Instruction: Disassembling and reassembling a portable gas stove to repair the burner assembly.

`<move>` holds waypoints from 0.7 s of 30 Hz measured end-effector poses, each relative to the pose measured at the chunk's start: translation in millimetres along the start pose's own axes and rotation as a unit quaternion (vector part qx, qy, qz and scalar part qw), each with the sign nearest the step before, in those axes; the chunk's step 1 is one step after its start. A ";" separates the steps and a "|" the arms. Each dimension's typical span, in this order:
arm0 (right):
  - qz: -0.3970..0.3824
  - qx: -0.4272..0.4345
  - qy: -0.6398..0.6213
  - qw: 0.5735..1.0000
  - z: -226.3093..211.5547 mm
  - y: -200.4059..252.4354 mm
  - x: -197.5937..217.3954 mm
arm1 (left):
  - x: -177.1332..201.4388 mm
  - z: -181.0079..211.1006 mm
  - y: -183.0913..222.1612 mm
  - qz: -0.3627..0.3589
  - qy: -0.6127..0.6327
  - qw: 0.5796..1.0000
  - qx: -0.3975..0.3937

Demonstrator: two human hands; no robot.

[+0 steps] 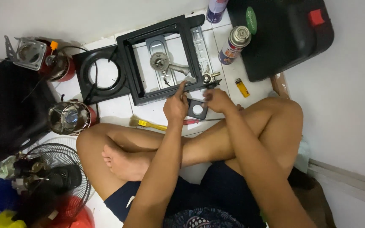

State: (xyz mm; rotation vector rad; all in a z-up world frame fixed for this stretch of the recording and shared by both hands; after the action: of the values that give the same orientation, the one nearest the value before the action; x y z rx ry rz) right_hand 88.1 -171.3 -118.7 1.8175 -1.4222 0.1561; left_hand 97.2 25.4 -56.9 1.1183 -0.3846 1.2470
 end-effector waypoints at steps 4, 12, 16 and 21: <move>0.080 -0.067 0.001 0.995 51.5 -6.3 24.5 | 4.0 -4.0 2.3 0.027 0.039 0.999 -0.008; 0.114 -0.086 -0.176 0.974 15.9 16.3 39.3 | 7.5 -7.6 -1.0 0.072 0.010 0.997 -0.002; 0.110 -0.073 -0.139 0.981 33.7 -0.6 33.0 | 3.8 -11.1 -5.4 0.076 0.000 0.997 0.007; 0.041 -0.144 -0.367 0.918 20.7 13.0 18.2 | 10.5 -5.4 0.3 0.091 -0.005 0.996 0.015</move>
State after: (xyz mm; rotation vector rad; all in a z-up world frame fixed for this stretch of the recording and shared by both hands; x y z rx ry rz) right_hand 75.9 -199.1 -116.1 1.6258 -1.9005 -0.7354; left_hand 98.8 35.7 -51.2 1.1357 -0.4854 1.4115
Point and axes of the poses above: each hand's wrist, its own y-axis away from the middle knuckle, its own x-axis out of the back of the hand, z = x × y, the point moved 10 cm from there along -y, towards the middle knuckle, and after that the axes turned 5 degrees about x, right-handed, at the moved point
